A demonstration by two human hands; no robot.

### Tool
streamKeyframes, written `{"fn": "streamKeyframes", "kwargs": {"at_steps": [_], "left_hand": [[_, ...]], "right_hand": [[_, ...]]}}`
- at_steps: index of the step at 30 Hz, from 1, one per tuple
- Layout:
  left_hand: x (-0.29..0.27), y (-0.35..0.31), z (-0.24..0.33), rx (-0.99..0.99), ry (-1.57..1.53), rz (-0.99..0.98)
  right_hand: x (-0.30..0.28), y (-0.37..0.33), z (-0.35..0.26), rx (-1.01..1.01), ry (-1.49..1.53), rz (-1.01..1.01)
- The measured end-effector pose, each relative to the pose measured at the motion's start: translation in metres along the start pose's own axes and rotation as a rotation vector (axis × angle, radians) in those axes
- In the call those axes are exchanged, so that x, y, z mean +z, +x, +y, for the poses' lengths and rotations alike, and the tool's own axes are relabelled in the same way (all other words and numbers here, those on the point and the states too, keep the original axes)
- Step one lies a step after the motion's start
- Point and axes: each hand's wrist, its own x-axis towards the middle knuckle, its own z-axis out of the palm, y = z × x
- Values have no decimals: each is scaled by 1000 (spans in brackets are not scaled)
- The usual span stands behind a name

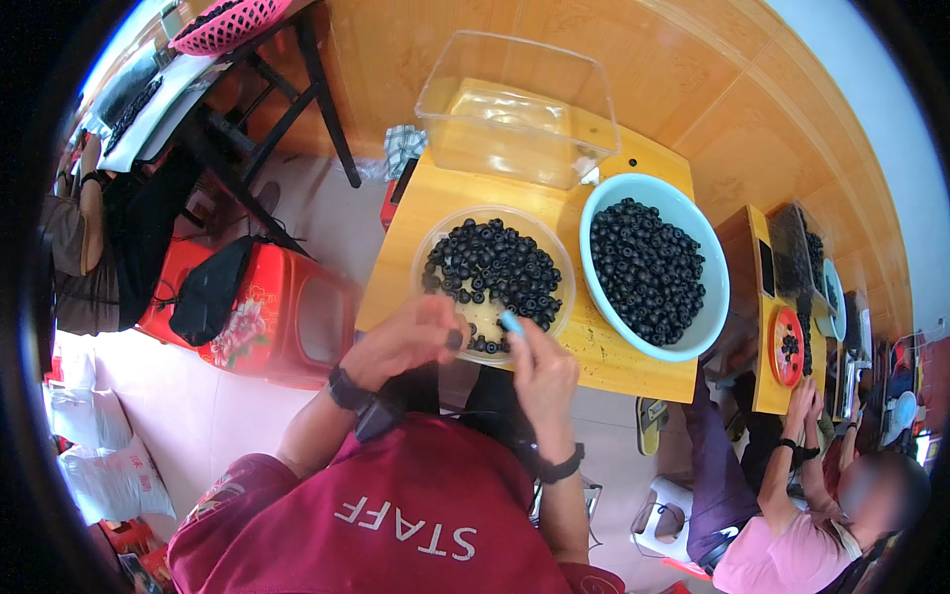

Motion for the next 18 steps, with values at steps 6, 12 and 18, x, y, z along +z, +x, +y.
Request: {"fn": "streamKeyframes", "kwargs": {"at_steps": [6,12,18], "left_hand": [[1,1,4,32,-17,10],[4,2,0,40,17,106],[0,1,-1,45,28,97]], "right_hand": [[-19,2,-15,73,36,51],[-15,-4,-42,-74,67,-79],[-12,-6,-41,-108,74,-57]]}}
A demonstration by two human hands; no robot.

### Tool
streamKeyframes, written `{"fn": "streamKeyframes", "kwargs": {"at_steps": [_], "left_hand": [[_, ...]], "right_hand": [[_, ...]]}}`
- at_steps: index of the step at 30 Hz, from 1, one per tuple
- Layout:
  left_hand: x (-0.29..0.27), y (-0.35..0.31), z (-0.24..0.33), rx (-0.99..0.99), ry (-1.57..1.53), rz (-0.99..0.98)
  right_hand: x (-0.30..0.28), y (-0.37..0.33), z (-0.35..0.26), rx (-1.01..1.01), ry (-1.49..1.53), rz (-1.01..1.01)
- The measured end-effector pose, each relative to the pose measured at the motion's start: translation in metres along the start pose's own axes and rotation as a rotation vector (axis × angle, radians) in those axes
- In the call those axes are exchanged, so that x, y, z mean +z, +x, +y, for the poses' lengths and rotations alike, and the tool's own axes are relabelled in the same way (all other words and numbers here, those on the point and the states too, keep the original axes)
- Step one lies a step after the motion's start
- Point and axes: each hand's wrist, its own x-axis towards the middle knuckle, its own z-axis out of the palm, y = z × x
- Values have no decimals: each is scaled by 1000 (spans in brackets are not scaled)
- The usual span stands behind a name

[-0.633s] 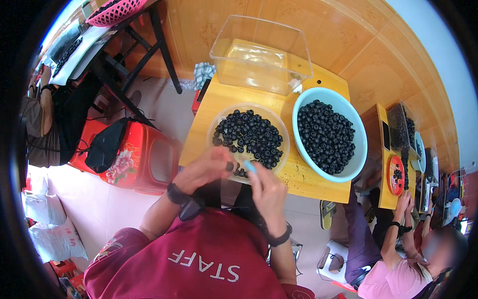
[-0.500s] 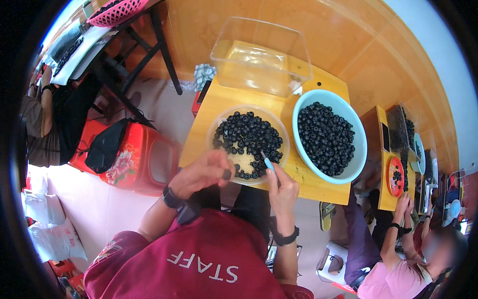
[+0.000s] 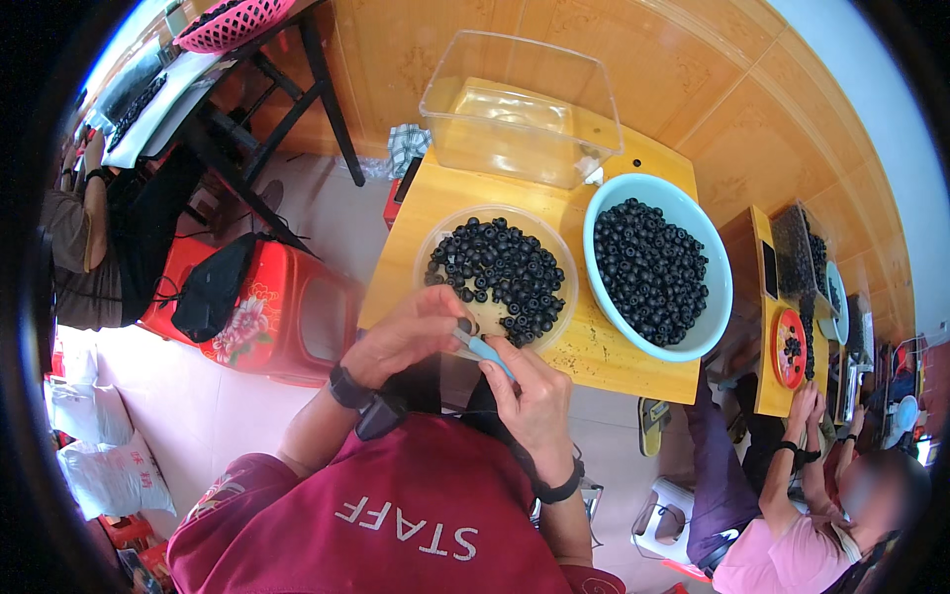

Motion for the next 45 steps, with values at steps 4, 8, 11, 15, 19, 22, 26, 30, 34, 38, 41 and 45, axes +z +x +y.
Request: {"fn": "streamKeyframes", "kwargs": {"at_steps": [4,8,11,15,19,22,26,30,34,38,41,45], "left_hand": [[-2,0,0,-8,-11,-20],[-3,0,-1,-6,-5,-39],[-2,-1,0,-9,0,-35],[-1,0,1,-15,6,-31],[-3,-1,1,-19,19,-18],[-7,-1,1,-21,34,-11],[-11,-3,2,-32,69,71],[-8,-7,3,-15,28,71],[8,-11,6,-45,40,-64],[8,-3,1,-55,46,19],[11,0,-2,-56,128,35],[13,-3,-3,-74,198,58]], "right_hand": [[0,0,1,-2,-22,9],[0,-1,1,7,-14,9],[-1,-1,0,4,-17,3],[-1,-1,0,12,-28,-12],[1,0,4,-7,-12,1],[4,0,8,-9,0,-9],[14,1,17,19,70,-4],[22,-2,44,107,-43,27],[13,-6,49,221,16,175],[5,4,24,381,344,36],[10,2,6,402,493,-11],[27,-1,6,384,653,1]]}}
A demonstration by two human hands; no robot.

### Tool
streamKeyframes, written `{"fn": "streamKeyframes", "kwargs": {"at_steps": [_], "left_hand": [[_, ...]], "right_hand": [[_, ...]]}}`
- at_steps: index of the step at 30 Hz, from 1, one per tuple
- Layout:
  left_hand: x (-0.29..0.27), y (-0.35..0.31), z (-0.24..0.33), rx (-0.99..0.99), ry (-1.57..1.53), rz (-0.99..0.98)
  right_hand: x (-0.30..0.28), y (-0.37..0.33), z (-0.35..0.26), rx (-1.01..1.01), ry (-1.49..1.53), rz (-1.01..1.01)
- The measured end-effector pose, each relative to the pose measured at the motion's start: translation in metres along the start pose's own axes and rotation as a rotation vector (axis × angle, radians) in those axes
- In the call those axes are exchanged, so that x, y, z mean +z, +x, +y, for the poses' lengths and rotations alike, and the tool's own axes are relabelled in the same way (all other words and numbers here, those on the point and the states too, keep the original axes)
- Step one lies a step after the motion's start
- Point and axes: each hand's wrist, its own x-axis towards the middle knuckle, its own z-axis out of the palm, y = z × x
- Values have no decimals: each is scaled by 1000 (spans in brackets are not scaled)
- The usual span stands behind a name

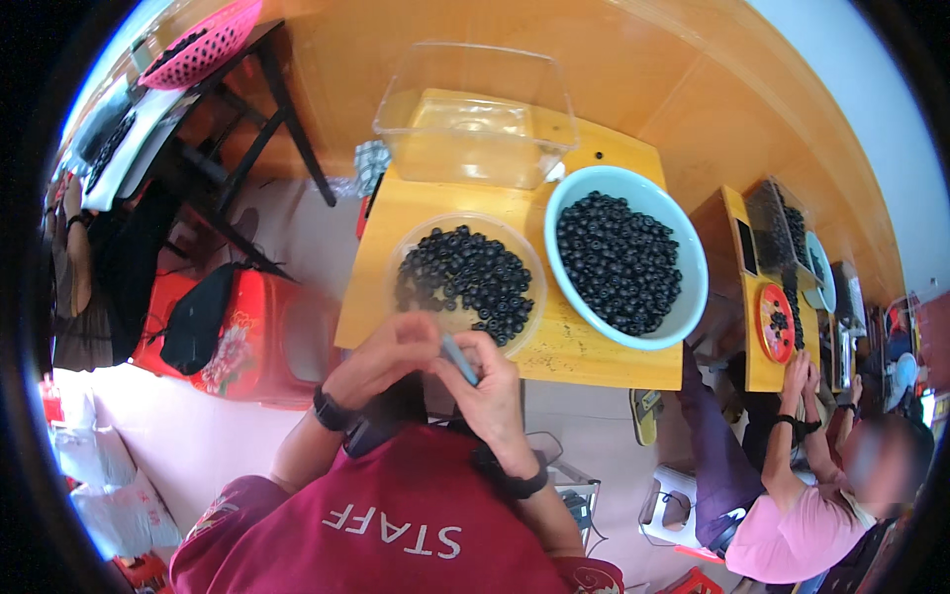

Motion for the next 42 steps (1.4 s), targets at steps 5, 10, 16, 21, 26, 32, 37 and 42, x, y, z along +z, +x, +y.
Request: {"fn": "streamKeyframes", "kwargs": {"at_steps": [5,10,16,21,26,32,37,42], "left_hand": [[-2,-1,-3,-67,20,2],[3,-8,7,-10,96,56],[20,-37,63,260,345,23],[91,-72,130,753,432,156],[138,-62,158,832,454,252],[103,-84,222,914,599,233],[123,-78,244,1056,721,80],[122,-96,240,1112,762,49]], "right_hand": [[-7,2,4,42,1,-8],[-74,52,-22,-284,-389,276],[-124,61,-77,-422,-442,581],[-77,24,-151,-378,73,143],[-64,-20,-207,-664,363,-251],[-76,-9,-190,-763,524,-355],[-76,10,-190,-956,519,-340],[-71,13,-186,-985,511,-351]]}}
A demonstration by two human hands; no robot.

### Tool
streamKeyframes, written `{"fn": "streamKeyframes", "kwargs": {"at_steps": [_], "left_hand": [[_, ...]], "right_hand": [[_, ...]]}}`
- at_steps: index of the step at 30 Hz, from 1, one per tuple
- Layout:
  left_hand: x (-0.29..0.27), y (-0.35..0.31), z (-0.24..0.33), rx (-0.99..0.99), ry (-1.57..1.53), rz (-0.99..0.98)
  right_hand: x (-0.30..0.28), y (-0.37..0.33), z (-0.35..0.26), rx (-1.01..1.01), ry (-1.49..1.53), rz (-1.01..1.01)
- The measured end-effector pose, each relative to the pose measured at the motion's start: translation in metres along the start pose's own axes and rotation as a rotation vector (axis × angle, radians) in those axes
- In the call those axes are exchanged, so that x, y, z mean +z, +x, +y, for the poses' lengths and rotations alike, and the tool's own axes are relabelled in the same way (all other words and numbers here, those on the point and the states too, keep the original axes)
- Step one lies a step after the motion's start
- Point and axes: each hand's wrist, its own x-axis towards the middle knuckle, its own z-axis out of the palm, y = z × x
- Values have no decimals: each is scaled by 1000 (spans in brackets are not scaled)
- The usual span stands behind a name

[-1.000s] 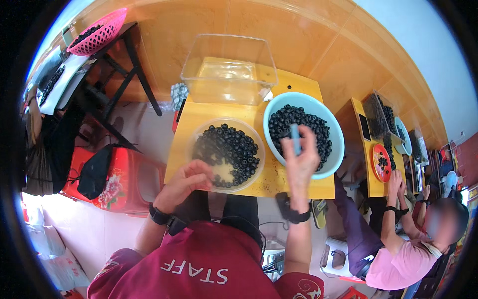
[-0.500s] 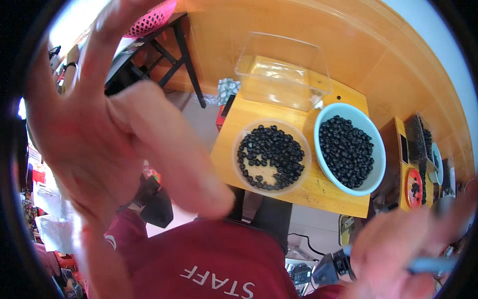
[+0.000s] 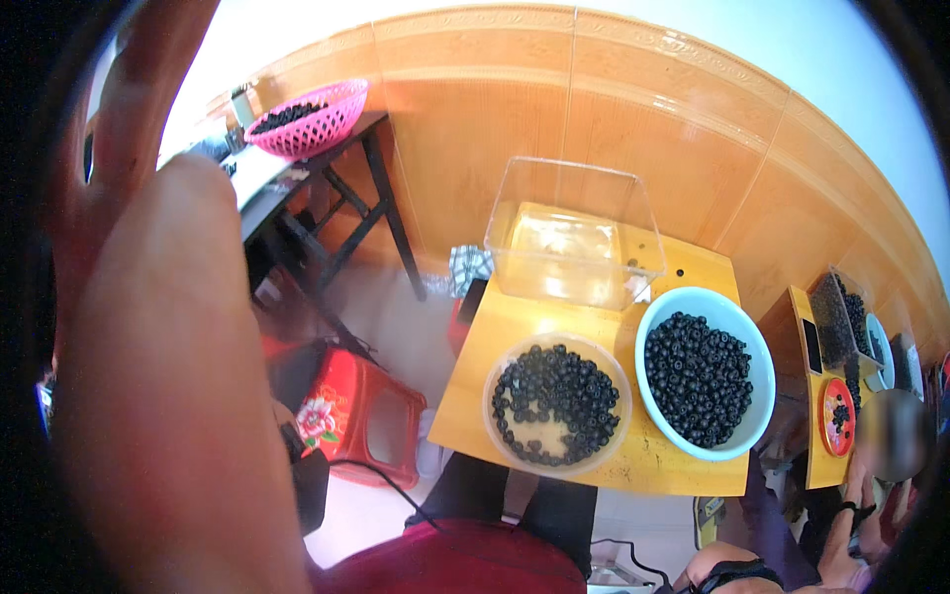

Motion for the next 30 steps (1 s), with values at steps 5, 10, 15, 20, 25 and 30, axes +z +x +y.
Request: {"fn": "streamKeyframes", "kwargs": {"at_steps": [5,10,15,20,25,30], "left_hand": [[172,5,-45,55,-68,35],[318,41,-51,138,-105,86],[184,21,-4,217,-152,10],[54,-7,11,256,-84,42],[26,-20,-22,-407,-70,-404],[33,-64,-196,-552,386,-573]], "right_hand": [[-1,2,-16,46,-80,-60],[23,11,-20,75,-134,-146],[43,-11,-59,23,-223,-137],[11,-24,-8,354,-45,162],[-45,-71,18,682,-755,475],[-115,-140,62,627,-1745,195]]}}
